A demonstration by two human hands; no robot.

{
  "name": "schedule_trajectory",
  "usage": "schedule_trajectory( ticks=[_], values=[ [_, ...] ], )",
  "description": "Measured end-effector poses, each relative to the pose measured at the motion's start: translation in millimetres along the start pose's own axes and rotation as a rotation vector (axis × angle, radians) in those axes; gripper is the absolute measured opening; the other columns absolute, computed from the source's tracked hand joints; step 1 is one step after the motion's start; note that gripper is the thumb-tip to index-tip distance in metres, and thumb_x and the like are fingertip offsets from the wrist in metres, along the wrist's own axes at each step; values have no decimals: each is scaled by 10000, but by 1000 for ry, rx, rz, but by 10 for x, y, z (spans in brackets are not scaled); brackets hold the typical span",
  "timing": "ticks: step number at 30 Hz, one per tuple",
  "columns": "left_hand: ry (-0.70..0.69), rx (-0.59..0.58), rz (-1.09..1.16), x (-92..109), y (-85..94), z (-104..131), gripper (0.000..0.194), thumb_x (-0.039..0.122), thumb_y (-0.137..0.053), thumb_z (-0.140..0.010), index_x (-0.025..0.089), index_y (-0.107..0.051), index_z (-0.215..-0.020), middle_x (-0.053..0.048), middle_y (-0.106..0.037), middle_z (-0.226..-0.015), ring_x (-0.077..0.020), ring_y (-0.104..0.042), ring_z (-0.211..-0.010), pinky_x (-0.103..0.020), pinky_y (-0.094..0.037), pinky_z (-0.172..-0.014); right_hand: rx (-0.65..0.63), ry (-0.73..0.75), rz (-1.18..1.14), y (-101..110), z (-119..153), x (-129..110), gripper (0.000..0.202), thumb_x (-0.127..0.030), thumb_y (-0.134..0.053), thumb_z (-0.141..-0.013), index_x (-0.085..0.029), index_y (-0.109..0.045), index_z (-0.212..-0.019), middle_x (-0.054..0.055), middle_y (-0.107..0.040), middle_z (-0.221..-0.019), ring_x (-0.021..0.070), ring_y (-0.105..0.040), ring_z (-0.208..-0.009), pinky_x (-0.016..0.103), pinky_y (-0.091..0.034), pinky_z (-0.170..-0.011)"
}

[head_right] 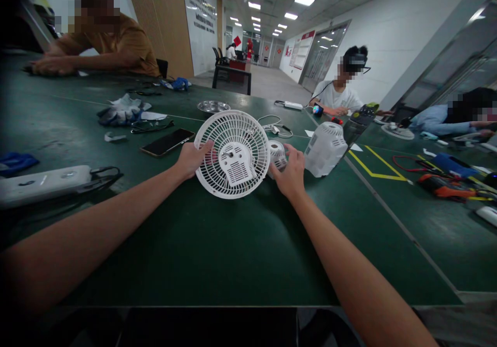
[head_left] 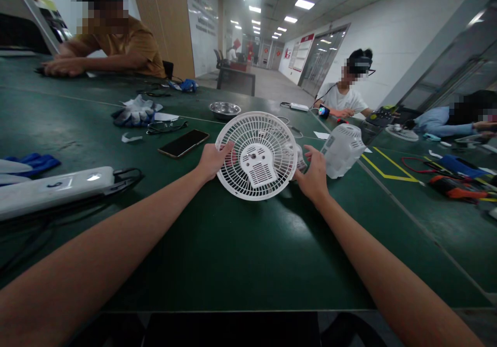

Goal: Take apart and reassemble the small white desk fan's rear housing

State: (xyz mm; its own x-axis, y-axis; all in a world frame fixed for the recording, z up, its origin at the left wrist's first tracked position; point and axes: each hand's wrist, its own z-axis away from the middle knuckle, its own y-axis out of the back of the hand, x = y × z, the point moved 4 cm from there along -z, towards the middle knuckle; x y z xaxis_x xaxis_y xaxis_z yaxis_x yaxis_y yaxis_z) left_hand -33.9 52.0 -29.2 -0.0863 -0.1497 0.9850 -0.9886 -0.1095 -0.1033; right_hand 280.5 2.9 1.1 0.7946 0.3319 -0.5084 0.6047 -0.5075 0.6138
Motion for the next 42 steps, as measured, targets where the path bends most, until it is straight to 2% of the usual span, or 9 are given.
schedule_trajectory(
  ticks=[3, 6, 9, 12, 17, 23, 29, 37, 42],
  values=[
    [-18, 44, 19, 6, 3, 5, 358, 337, -684, -987, 150, -703, -682, -51, -686, -606, -165, -624, -535, -308, -539, -579, -165, -119, -344, -119, 128, -196, 431, -553, -616, -929, -247, -666, -1229, 98, -714, -1091, 290, -656, -992, 521, -556, -936],
    [-51, 66, 37, -12, 14, -3, 380, 420, -721, -964, 165, -702, -683, -47, -685, -607, -174, -629, -538, -313, -529, -572, -432, -335, -691, -360, 357, -428, 483, -670, -478, -988, -265, -709, -1113, 73, -744, -933, 269, -684, -864, 473, -603, -785],
    [-83, 63, 58, -20, 30, -7, 396, 474, -724, -957, 176, -701, -697, -47, -683, -619, -176, -633, -549, -313, -526, -567, -645, -469, -954, -520, 549, -652, 522, -699, -458, -988, -274, -711, -1157, 77, -776, -961, 278, -724, -885, 463, -620, -737],
    [-92, 71, 49, -32, 44, -13, 404, 491, -724, -954, 177, -695, -701, -52, -680, -631, -171, -634, -563, -306, -527, -578, -710, -521, -1104, -556, 610, -768, 503, -683, -489, -967, -277, -705, -1171, 71, -794, -1027, 293, -749, -996, 478, -632, -790],
    [-110, -11, 98, -99, -16, -80, 385, 498, -661, -990, 168, -724, -803, -70, -740, -751, -180, -688, -670, -291, -566, -644, -479, -508, -1140, -491, 513, -703, 453, -627, -613, -903, -282, -680, -1189, 69, -777, -1164, 318, -723, -1122, 510, -624, -889],
    [143, -131, 336, -92, -81, -74, 282, 447, -620, -1005, 198, -735, -1069, -82, -806, -999, -228, -771, -947, -331, -627, -812, -207, -264, -750, -206, 343, -544, 622, -563, -765, -818, -253, -619, -1336, 75, -721, -1133, 277, -694, -1016, 495, -581, -955],
    [426, -302, 365, -23, -11, 6, 632, 714, -520, -967, 127, -754, -960, -206, -798, -869, -386, -775, -1004, -480, -645, -837, -166, -57, -452, -79, 344, -531, 768, -563, -779, -826, -264, -544, -1493, 112, -681, -1240, 297, -672, -1057, 518, -572, -951],
    [548, -348, 392, -157, -27, -38, 144, 179, -643, -954, 110, -769, -967, -160, -808, -922, -234, -782, -758, -373, -671, -799, -348, 129, -195, -128, 289, -549, 743, -594, -807, -815, -260, -576, -1437, 138, -674, -1297, 336, -659, -1093, 549, -542, -989],
    [542, -315, 381, -162, -4, -45, 150, 152, -638, -968, 97, -767, -916, -155, -800, -897, -201, -772, -717, -325, -669, -742, -123, 191, -52, 57, 96, -272, 553, -475, -657, -933, -236, -586, -1427, 160, -615, -1349, 336, -608, -1196, 548, -496, -1063]
  ],
)
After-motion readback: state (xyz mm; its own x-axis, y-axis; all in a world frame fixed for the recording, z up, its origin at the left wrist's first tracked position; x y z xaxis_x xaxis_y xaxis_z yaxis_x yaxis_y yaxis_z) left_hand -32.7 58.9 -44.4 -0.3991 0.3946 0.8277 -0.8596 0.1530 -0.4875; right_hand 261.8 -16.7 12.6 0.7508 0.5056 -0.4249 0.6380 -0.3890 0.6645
